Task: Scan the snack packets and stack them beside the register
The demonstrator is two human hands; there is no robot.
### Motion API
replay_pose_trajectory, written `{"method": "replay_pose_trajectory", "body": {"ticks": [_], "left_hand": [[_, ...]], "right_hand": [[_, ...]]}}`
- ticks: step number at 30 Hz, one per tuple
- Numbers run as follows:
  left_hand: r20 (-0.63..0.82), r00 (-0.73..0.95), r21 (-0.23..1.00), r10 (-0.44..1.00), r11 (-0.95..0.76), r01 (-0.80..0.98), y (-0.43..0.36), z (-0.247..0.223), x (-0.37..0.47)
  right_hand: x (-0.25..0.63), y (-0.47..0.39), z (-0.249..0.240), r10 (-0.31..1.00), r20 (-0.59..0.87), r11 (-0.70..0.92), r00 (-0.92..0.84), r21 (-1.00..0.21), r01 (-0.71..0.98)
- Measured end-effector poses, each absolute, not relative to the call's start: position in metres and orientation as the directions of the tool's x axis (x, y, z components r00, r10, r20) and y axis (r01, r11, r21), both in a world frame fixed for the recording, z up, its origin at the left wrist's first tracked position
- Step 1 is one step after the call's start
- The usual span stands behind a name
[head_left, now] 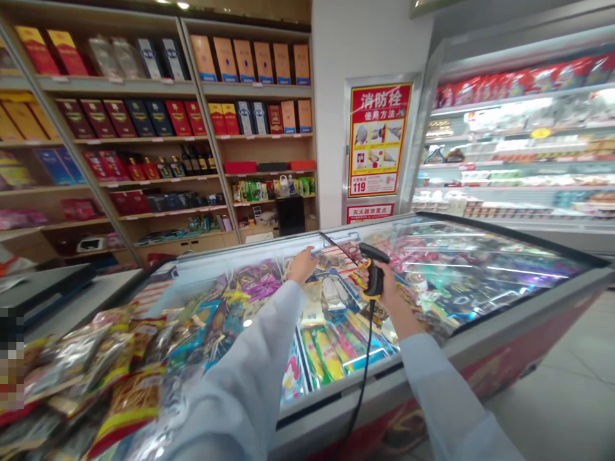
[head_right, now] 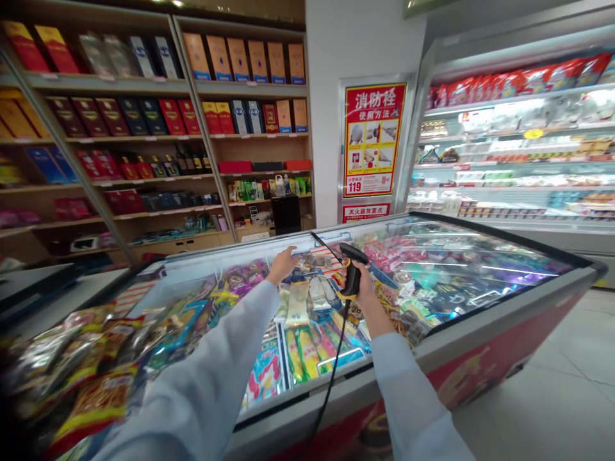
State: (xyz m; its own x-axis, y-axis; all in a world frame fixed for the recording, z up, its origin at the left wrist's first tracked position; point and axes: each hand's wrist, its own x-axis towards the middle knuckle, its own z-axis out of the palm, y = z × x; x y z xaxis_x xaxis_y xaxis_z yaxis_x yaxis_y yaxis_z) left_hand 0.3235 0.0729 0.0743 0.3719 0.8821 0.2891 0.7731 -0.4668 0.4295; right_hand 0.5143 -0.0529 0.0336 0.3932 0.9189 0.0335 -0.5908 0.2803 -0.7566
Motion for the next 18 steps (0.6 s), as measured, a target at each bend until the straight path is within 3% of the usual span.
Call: {"method": "replay_pose_trajectory", "body": {"ticks": [10, 18], "left_hand": [[0.212, 0.425, 0.414, 0.88, -0.475, 0.777, 0.131, 0.005, 0.386], [0.16, 0.368, 0.352, 0.916, -0.401, 0.846, 0.149, -0.002, 0.392]], "right_hand": [[0.518, -0.033, -0.006, 0.912, -0.153, 0.189, 0.38, -0.667, -0.721], [0.522, -0.028, -0.011, 0.917, -0.138, 0.181, 0.374, -0.691, -0.7]]}}
